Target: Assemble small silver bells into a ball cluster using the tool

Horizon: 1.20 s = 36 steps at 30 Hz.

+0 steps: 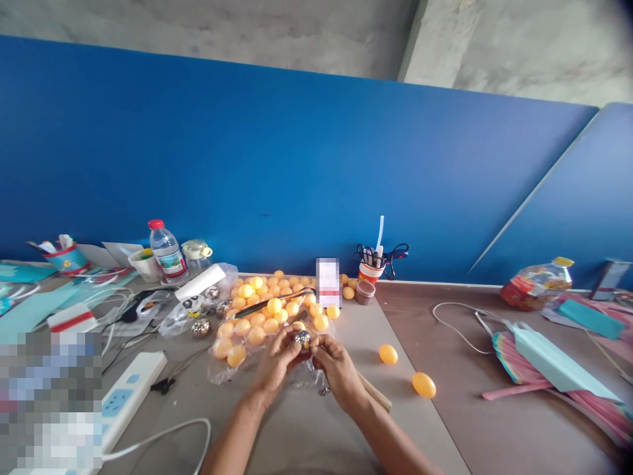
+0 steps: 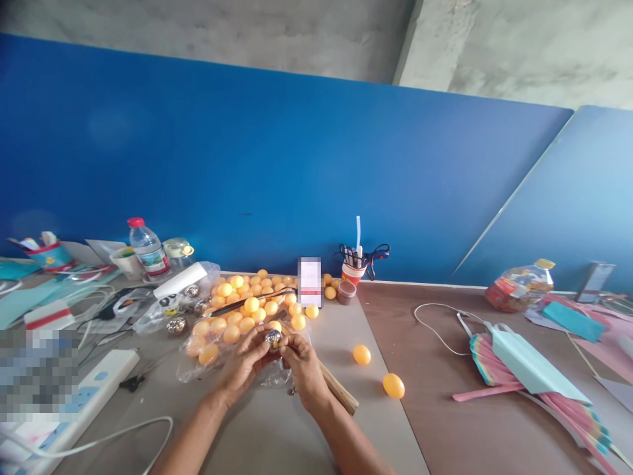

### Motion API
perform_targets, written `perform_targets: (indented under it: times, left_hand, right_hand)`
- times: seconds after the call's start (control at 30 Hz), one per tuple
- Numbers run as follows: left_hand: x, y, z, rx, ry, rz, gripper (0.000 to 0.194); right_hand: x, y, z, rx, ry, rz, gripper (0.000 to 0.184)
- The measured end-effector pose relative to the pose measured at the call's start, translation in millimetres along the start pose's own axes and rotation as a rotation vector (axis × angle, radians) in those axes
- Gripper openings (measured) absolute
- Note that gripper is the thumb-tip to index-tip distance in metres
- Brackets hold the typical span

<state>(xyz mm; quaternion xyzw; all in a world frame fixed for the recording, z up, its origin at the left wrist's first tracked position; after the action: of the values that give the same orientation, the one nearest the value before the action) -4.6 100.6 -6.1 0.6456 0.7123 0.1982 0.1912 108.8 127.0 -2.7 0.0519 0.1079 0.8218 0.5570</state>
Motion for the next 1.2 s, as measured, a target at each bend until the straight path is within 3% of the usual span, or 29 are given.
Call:
perform_targets:
  times: [0.23,1.2]
  left_hand:
    - [3.0,-4.7,8.5,0.041,0.019,0.028,0.03]
    - [1.7,-6.9,9.3,0.197,0.059,0.008,0.032]
  right_hand:
    - [5.2,-3.8,-13.5,0.044,0.028,0.03,0.025]
    - [0.0,-6.1,-14.7,0.073,0.102,-0.022,0.02]
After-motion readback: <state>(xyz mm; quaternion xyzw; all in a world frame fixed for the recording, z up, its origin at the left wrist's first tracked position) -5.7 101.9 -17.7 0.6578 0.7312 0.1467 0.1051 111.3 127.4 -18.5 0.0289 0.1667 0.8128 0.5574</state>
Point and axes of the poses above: each hand's wrist, its own x-axis towards the middle knuckle, its own y-axis out of the palm, z = x × y, the point moved 9 cm from there along x, towards the middle knuckle, and after that the axes turned 2 degrees about y, right-handed, at the moved point
